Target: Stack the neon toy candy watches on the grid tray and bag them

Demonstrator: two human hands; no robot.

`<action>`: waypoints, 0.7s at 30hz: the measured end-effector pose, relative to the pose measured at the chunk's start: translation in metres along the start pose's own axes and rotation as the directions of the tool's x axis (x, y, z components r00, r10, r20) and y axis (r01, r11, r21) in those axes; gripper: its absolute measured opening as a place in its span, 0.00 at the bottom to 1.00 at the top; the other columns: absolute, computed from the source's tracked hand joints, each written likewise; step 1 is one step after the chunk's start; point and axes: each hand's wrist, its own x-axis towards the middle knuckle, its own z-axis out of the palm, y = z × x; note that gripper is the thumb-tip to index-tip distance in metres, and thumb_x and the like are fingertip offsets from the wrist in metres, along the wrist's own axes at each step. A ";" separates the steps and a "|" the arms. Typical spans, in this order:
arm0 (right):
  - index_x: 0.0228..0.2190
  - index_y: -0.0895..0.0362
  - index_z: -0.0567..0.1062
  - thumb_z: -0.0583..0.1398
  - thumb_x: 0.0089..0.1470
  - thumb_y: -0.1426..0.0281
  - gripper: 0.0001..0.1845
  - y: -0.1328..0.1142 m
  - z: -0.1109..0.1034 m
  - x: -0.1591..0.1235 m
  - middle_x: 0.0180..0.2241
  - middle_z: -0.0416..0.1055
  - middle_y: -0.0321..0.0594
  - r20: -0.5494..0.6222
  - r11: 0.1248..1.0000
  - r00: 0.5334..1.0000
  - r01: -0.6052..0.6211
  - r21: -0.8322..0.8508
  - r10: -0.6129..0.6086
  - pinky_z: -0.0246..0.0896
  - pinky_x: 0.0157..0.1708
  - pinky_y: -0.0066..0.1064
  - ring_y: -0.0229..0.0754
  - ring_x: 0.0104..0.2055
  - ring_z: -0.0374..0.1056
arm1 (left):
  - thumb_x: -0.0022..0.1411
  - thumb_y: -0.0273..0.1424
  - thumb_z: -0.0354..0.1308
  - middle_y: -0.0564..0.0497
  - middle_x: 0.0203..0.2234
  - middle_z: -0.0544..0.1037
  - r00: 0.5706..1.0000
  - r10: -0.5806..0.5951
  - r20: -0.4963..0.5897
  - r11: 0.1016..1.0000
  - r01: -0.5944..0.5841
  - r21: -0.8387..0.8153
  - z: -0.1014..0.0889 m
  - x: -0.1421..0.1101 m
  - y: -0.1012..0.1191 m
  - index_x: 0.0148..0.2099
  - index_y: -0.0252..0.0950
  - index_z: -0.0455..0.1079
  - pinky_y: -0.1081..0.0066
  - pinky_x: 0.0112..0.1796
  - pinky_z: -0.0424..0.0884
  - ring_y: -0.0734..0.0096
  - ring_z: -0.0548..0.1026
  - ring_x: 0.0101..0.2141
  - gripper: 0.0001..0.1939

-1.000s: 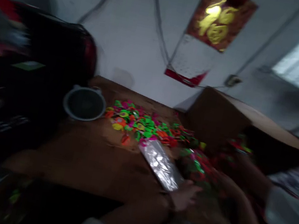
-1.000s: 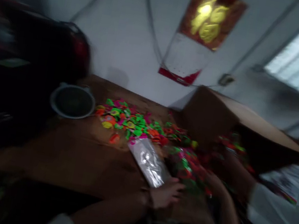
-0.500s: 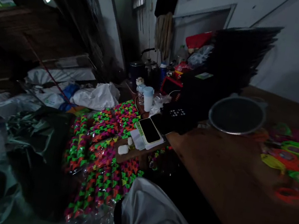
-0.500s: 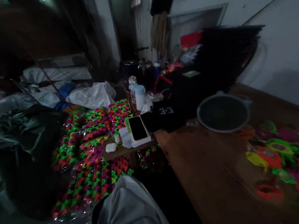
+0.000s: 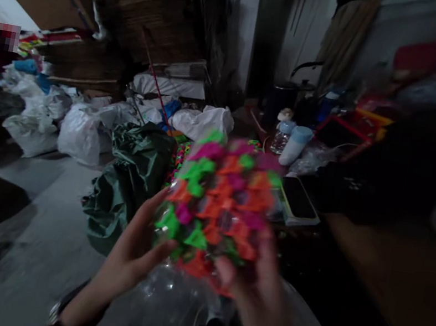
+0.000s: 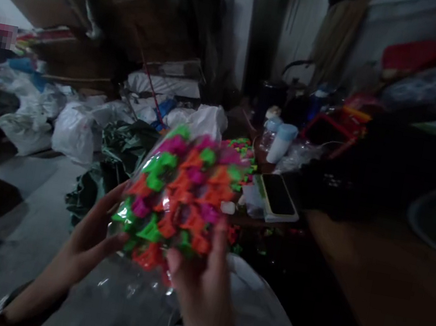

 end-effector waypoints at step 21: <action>0.64 0.60 0.47 0.56 0.48 0.75 0.43 0.199 0.097 0.133 0.53 0.66 0.47 0.134 0.777 0.817 -0.463 -0.427 0.560 0.61 0.49 0.34 0.44 0.50 0.65 | 0.50 0.32 0.63 0.53 0.63 0.58 0.799 -0.567 -0.201 0.713 0.353 -0.606 -0.064 -0.088 -0.306 0.61 0.51 0.58 0.59 0.57 0.59 0.56 0.56 0.61 0.37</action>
